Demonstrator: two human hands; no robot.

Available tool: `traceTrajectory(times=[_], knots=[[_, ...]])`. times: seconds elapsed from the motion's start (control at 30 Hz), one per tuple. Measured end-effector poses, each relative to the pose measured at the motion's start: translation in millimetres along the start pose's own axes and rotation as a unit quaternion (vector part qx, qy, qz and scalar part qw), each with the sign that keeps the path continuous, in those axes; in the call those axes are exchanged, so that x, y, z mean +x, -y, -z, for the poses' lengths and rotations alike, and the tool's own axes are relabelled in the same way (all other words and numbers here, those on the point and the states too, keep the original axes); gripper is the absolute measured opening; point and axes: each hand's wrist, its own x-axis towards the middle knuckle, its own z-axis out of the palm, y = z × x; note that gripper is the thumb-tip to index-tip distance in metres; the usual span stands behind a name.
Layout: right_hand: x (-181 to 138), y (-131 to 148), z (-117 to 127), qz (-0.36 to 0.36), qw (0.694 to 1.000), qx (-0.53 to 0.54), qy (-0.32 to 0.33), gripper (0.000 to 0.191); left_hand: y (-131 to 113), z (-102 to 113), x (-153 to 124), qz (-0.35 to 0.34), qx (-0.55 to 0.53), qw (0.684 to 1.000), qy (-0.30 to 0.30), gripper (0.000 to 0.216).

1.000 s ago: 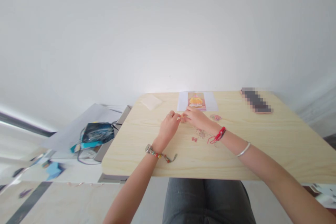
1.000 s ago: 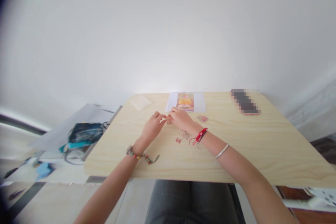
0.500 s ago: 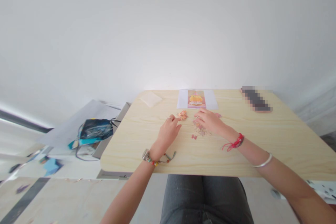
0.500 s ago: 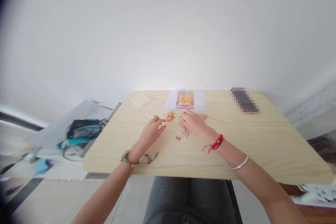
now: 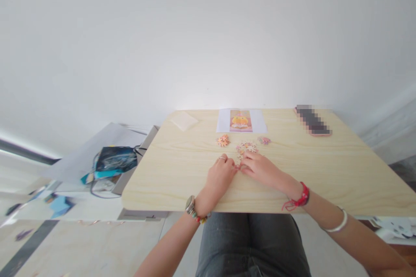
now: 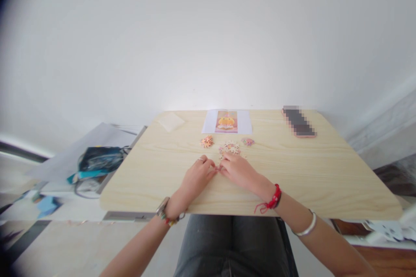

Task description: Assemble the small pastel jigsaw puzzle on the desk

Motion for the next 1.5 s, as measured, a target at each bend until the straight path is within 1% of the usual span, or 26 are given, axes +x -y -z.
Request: traceTrajectory(times=[0.2, 0.43, 0.6, 0.77, 0.9, 1.03, 1.2, 1.33, 1.5], knots=[[0, 5, -6, -0.016, 1.000, 0.006, -0.006, 0.009, 8, -2, -1, -0.012, -0.030, 0.999, 0.012, 0.014], [5, 4, -6, -0.008, 1.000, 0.009, -0.005, 0.012, 10, -8, 1, -0.026, -0.033, 0.999, -0.007, 0.015], [0, 2, -6, -0.001, 1.000, 0.015, -0.020, 0.011, 9, -1, 2, -0.030, -0.056, 0.998, -0.025, 0.012], [-5, -5, -1, -0.011, 0.998, 0.033, -0.058, 0.013, 3, 7, 10, -0.057, -0.083, 0.994, -0.049, 0.009], [-8, -21, 10, -0.035, 0.994, 0.050, -0.087, 0.011, -7, 9, 30, -0.091, -0.084, 0.990, -0.064, 0.011], [-10, -51, 21, -0.066, 0.992, 0.036, -0.105, 0.008, -21, 5, 65, -0.132, -0.063, 0.987, -0.061, 0.014], [-11, -86, 30, -0.104, 0.987, 0.023, -0.118, 0.009, -38, -3, 106, -0.160, -0.032, 0.985, -0.048, 0.015], [-13, -100, 31, -0.129, 0.985, 0.010, -0.112, 0.009, -48, -10, 121, -0.169, -0.024, 0.984, -0.041, 0.017], [-14, -109, 27, -0.147, 0.984, -0.010, -0.104, 0.007, -55, -17, 131, -0.174, -0.010, 0.984, -0.038, 0.022]])
